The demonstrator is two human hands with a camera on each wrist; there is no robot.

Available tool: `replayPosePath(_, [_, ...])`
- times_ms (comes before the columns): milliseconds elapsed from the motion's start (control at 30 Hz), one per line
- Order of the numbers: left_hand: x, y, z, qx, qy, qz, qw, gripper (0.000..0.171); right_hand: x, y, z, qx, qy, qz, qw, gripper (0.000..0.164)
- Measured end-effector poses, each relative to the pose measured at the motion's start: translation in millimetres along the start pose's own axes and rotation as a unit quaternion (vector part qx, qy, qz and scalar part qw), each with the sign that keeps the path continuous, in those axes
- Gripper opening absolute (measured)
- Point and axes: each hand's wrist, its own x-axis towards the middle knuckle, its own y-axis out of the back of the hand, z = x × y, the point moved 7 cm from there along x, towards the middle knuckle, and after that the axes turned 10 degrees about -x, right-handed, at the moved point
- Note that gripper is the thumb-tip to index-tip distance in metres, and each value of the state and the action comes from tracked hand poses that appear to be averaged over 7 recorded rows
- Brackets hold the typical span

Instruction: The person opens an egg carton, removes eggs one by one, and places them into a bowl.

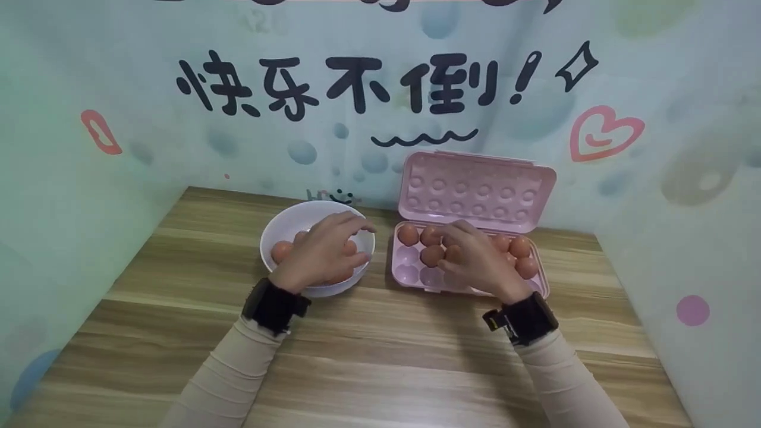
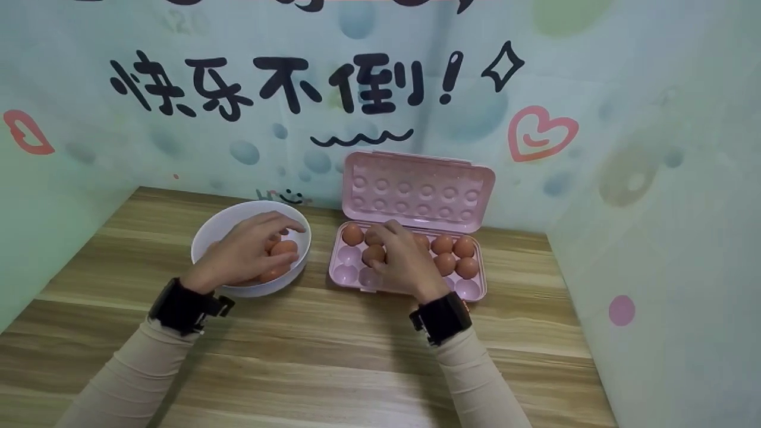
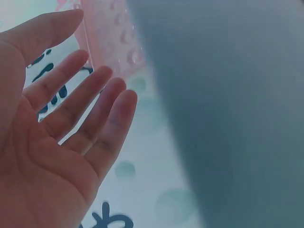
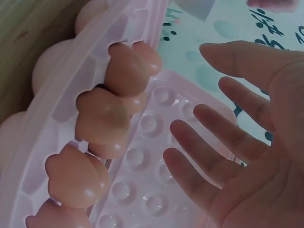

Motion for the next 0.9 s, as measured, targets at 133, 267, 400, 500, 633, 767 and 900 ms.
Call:
replayPosePath(133, [5.0,-13.8,8.1,-0.003,-0.011,0.007,0.9999,0.046,2,-11,7,0.006,-0.035,-0.037,0.999,0.042])
replayPosePath(267, [8.0,-26.1,13.2,0.004,-0.016,0.011,0.9998,0.047,7,-19,7,-0.021,-0.021,-0.033,0.999,0.042])
replayPosePath(400, [12.2,-37.3,17.8,-0.006,-0.038,0.008,0.9992,0.046,11,-24,5,-0.053,0.010,-0.014,0.998,0.039])
replayPosePath(500, [13.5,-42.8,18.4,-0.008,-0.048,0.004,0.9988,0.045,14,-32,5,-0.059,0.011,-0.021,0.998,0.038])
replayPosePath(633, [13.2,-48.2,16.9,-0.001,-0.045,-0.002,0.9990,0.043,17,-43,8,-0.073,0.000,-0.042,0.996,0.031])
replayPosePath(767, [13.4,-51.1,15.3,0.001,-0.039,-0.007,0.9992,0.041,19,-48,6,-0.083,0.022,-0.025,0.996,0.025])
replayPosePath(900, [13.8,-52.3,14.3,0.001,-0.039,-0.011,0.9992,0.040,18,-48,3,-0.076,0.069,0.012,0.995,0.025])
